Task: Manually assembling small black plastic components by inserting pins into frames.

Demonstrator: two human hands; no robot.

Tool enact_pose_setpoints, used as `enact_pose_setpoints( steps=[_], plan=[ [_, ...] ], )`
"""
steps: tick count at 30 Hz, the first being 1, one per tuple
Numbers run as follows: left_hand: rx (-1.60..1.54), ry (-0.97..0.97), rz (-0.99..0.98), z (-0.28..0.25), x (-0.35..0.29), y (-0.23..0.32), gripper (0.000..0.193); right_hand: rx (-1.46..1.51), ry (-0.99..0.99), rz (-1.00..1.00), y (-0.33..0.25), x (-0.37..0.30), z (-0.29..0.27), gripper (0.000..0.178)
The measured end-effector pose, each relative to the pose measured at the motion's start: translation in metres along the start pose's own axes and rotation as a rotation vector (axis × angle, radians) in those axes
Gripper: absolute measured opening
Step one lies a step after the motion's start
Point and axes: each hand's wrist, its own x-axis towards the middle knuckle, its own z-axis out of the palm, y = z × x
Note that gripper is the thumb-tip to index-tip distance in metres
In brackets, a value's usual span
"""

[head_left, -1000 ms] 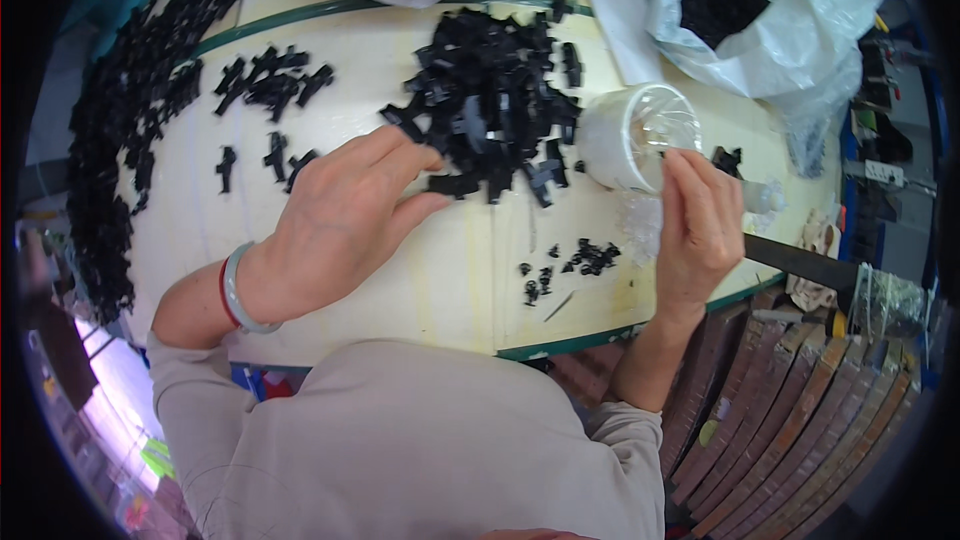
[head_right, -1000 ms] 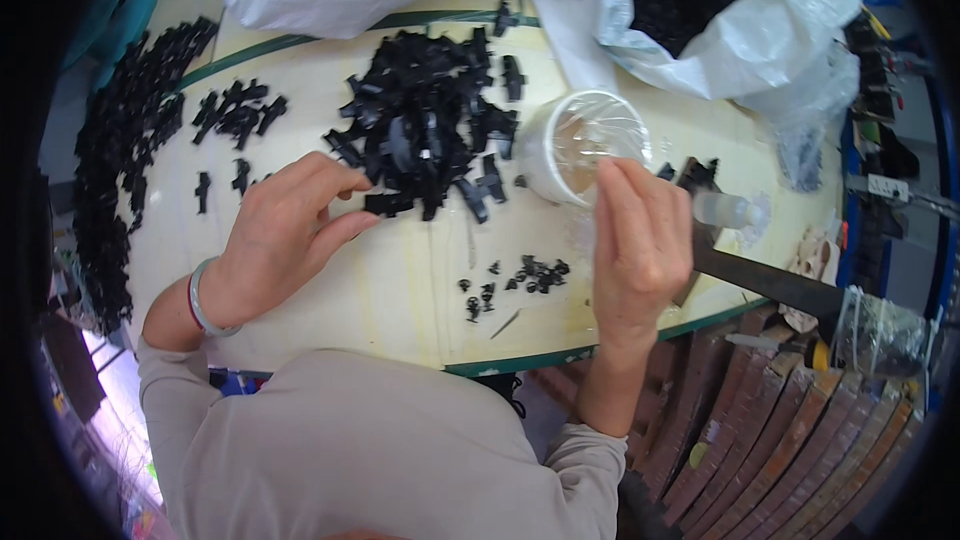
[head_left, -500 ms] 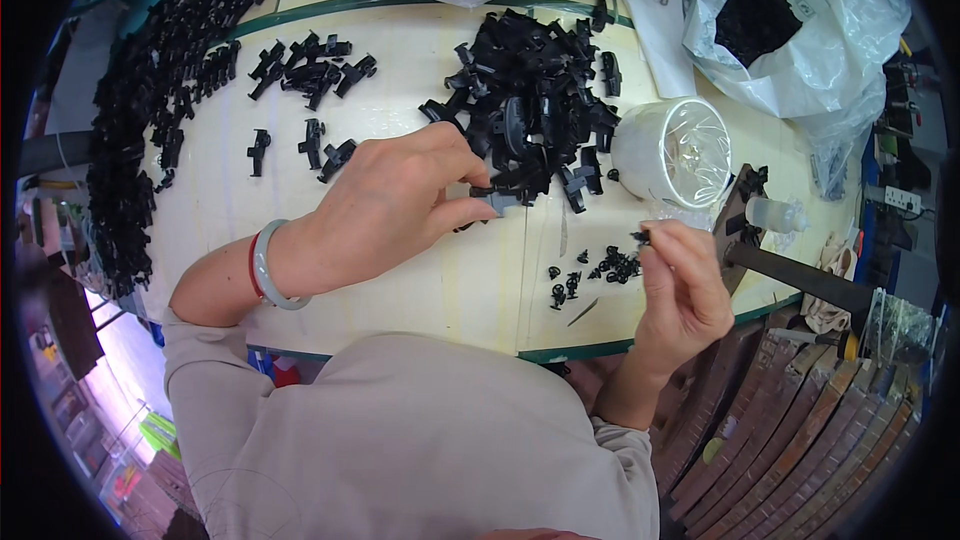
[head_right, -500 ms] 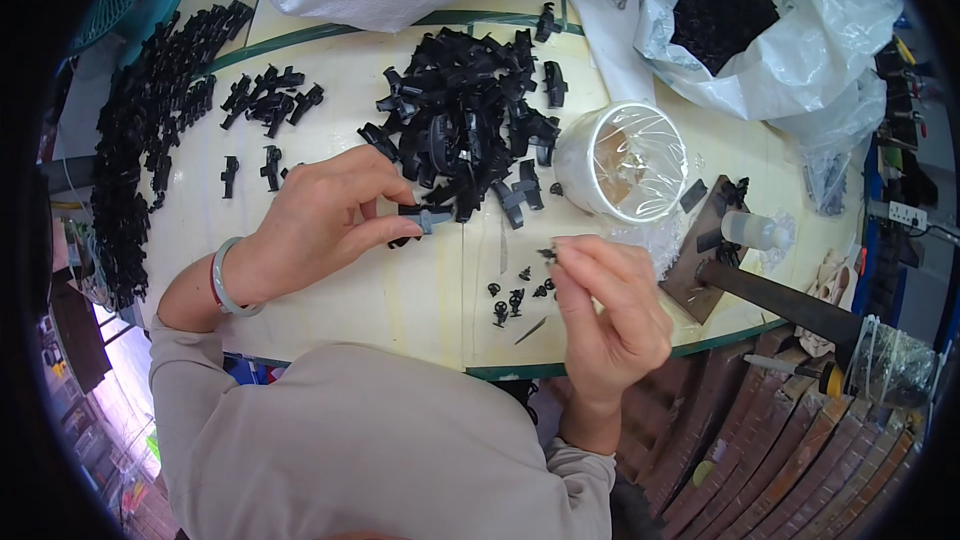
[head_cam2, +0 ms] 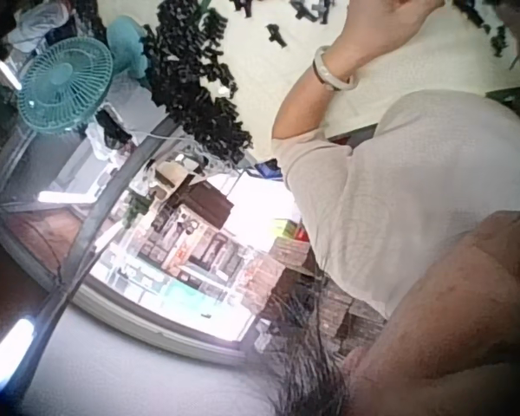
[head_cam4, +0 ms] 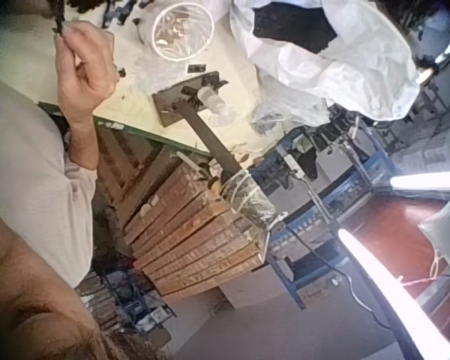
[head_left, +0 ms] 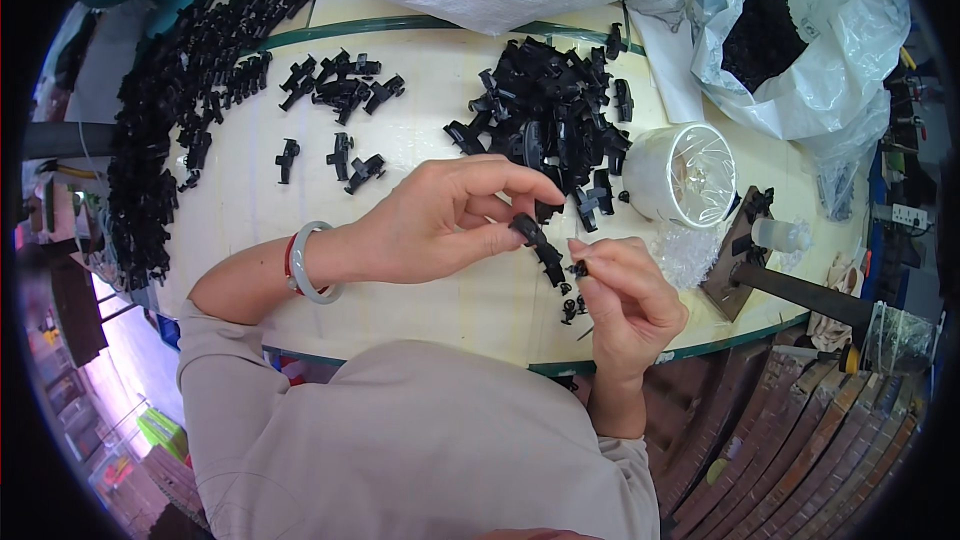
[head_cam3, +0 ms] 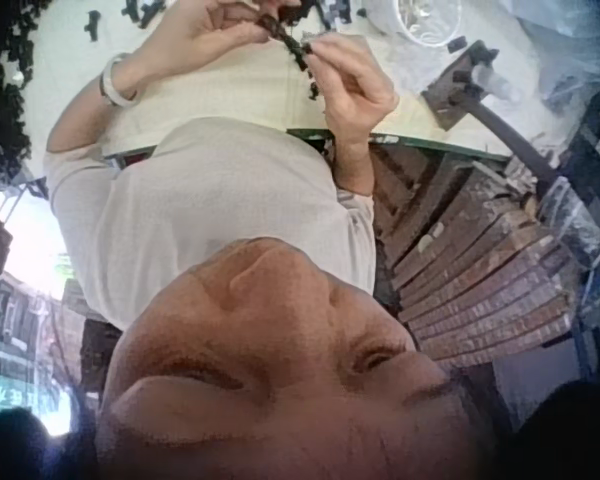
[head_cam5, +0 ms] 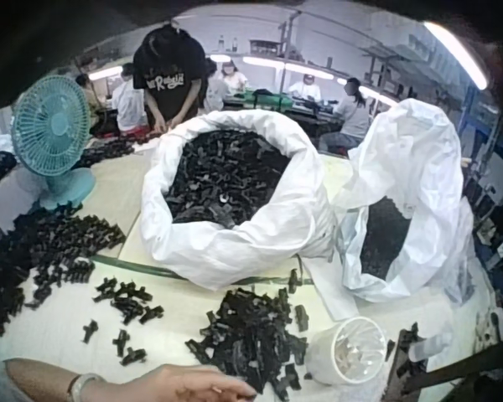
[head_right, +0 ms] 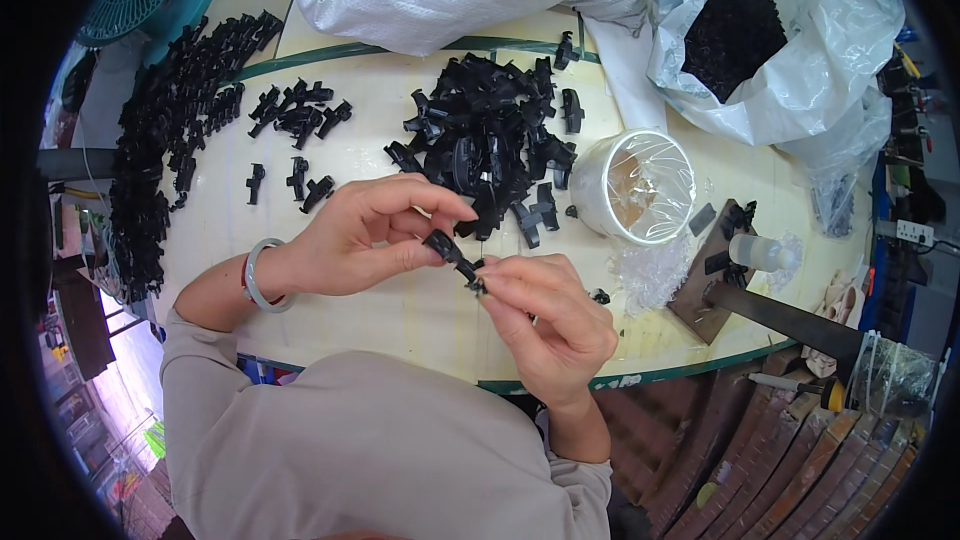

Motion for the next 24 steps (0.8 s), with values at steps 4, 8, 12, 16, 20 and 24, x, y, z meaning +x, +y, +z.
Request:
enact_pose_setpoints(
  steps=[4, 8, 12, 16, 20, 24],
  plan=[
    [-0.276, -0.048, -0.182, 0.000, 0.000, -0.003, 0.040, 0.047, -0.063, -0.008, -0.004, 0.001, 0.004, 0.024],
    [-0.482, -0.068, -0.229, -0.003, 0.002, -0.003, 0.036, 0.070, -0.054, -0.004, -0.006, 0.000, 0.004, 0.024],
    [-0.484, -0.139, -0.281, -0.001, 0.000, -0.010, 0.032, -0.231, 0.029, -0.069, -0.009, 0.001, 0.003, 0.025],
    [-0.853, -0.156, -0.389, 0.003, -0.003, -0.016, 0.029, -0.358, 0.016, -0.205, -0.012, 0.006, 0.008, 0.027],
    [-0.852, -0.138, -0.426, 0.006, -0.004, -0.014, 0.028, -0.472, -0.004, -0.264, -0.014, 0.005, 0.012, 0.030],
    [-0.697, -0.060, -0.453, 0.008, -0.004, -0.011, 0.027, -0.522, -0.011, -0.286, -0.013, 0.004, 0.014, 0.032]
  ],
)
